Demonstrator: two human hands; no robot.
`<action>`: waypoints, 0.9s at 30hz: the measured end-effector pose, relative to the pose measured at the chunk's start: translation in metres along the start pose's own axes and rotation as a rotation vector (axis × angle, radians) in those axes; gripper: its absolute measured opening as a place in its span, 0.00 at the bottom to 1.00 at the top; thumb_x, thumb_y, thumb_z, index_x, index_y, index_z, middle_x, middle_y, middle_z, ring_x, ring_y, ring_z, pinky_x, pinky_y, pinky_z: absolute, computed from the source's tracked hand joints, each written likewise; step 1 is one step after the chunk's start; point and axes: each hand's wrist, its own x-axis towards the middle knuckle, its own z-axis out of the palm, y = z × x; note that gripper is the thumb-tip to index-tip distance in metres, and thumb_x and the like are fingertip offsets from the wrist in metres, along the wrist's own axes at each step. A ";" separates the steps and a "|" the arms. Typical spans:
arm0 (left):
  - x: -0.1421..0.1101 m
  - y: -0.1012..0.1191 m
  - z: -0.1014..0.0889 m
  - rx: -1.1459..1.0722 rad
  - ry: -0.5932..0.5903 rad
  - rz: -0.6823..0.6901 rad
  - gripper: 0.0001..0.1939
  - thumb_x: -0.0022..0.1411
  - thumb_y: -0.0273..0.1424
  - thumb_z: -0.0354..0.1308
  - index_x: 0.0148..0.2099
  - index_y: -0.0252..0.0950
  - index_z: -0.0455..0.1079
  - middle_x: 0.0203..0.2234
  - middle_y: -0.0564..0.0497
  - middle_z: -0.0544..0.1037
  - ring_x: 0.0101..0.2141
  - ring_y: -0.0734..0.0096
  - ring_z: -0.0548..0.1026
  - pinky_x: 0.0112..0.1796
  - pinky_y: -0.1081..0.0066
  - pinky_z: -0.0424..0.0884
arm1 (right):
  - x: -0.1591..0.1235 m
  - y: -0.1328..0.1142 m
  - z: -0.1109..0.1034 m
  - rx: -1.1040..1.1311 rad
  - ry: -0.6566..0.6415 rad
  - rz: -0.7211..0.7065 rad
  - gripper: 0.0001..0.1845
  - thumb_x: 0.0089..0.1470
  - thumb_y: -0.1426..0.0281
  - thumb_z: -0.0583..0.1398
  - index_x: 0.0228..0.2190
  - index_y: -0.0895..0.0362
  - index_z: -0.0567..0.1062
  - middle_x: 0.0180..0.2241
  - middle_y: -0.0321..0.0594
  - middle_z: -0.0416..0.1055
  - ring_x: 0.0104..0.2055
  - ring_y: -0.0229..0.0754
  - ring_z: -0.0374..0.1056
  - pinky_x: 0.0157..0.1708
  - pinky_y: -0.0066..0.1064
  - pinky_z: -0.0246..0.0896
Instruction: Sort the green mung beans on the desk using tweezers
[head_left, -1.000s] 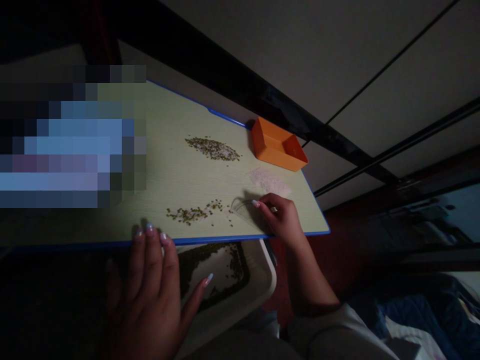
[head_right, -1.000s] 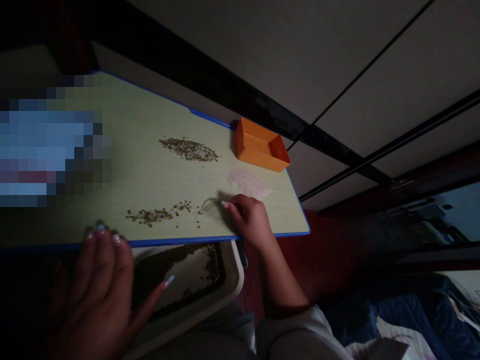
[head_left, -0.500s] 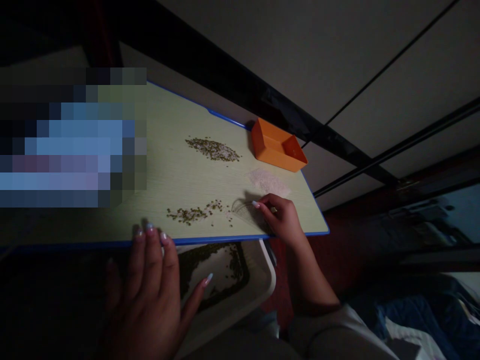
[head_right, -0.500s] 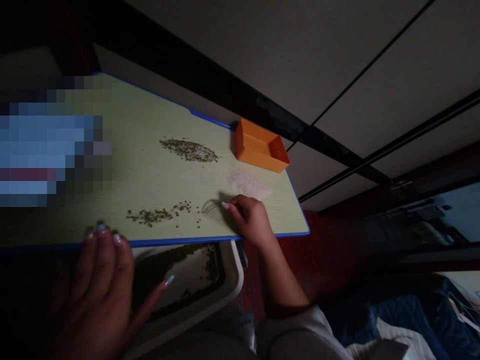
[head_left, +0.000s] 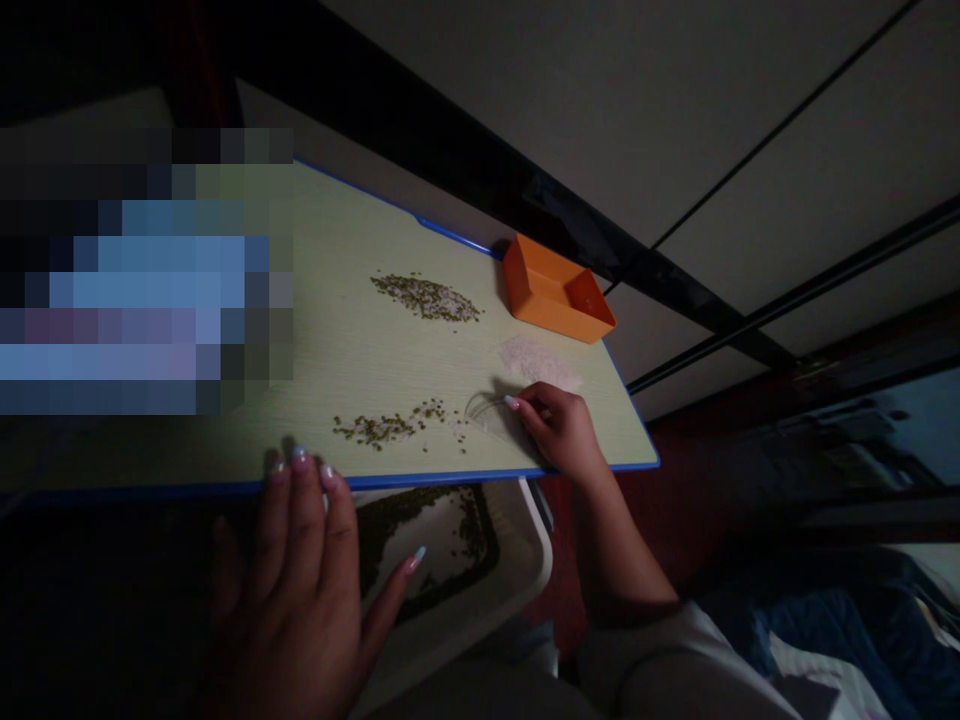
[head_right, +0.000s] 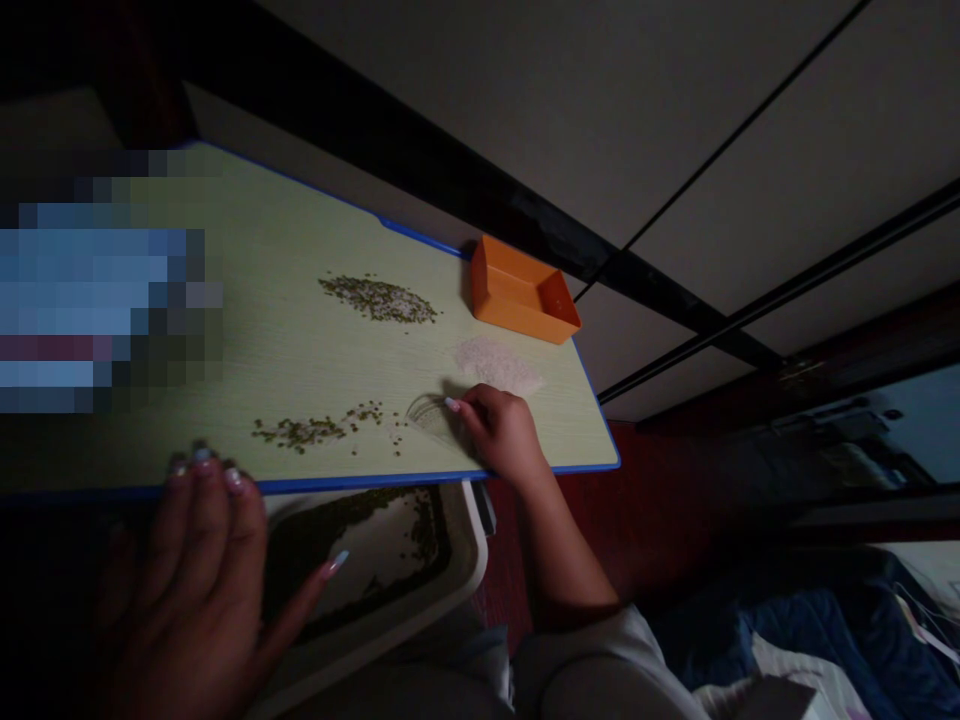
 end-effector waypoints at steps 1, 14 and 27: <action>0.000 0.000 0.000 0.003 0.000 0.004 0.42 0.59 0.44 0.46 0.66 0.30 0.33 0.68 0.35 0.41 0.68 0.50 0.41 0.63 0.40 0.43 | 0.003 0.000 0.001 -0.024 0.000 -0.004 0.15 0.58 0.60 0.57 0.28 0.58 0.74 0.21 0.37 0.70 0.23 0.35 0.62 0.24 0.24 0.52; -0.002 -0.007 0.007 0.013 0.030 0.023 0.42 0.59 0.46 0.45 0.66 0.30 0.35 0.68 0.36 0.42 0.68 0.51 0.42 0.63 0.41 0.43 | 0.015 0.017 -0.015 -0.277 0.222 0.182 0.13 0.57 0.63 0.56 0.27 0.58 0.74 0.20 0.37 0.69 0.22 0.37 0.61 0.24 0.27 0.49; 0.001 0.002 -0.002 -0.017 -0.007 -0.019 0.42 0.59 0.44 0.46 0.67 0.34 0.31 0.68 0.36 0.42 0.67 0.49 0.42 0.63 0.38 0.44 | -0.015 -0.016 -0.015 0.153 -0.145 -0.034 0.13 0.57 0.62 0.59 0.27 0.58 0.74 0.25 0.37 0.72 0.27 0.36 0.65 0.28 0.25 0.58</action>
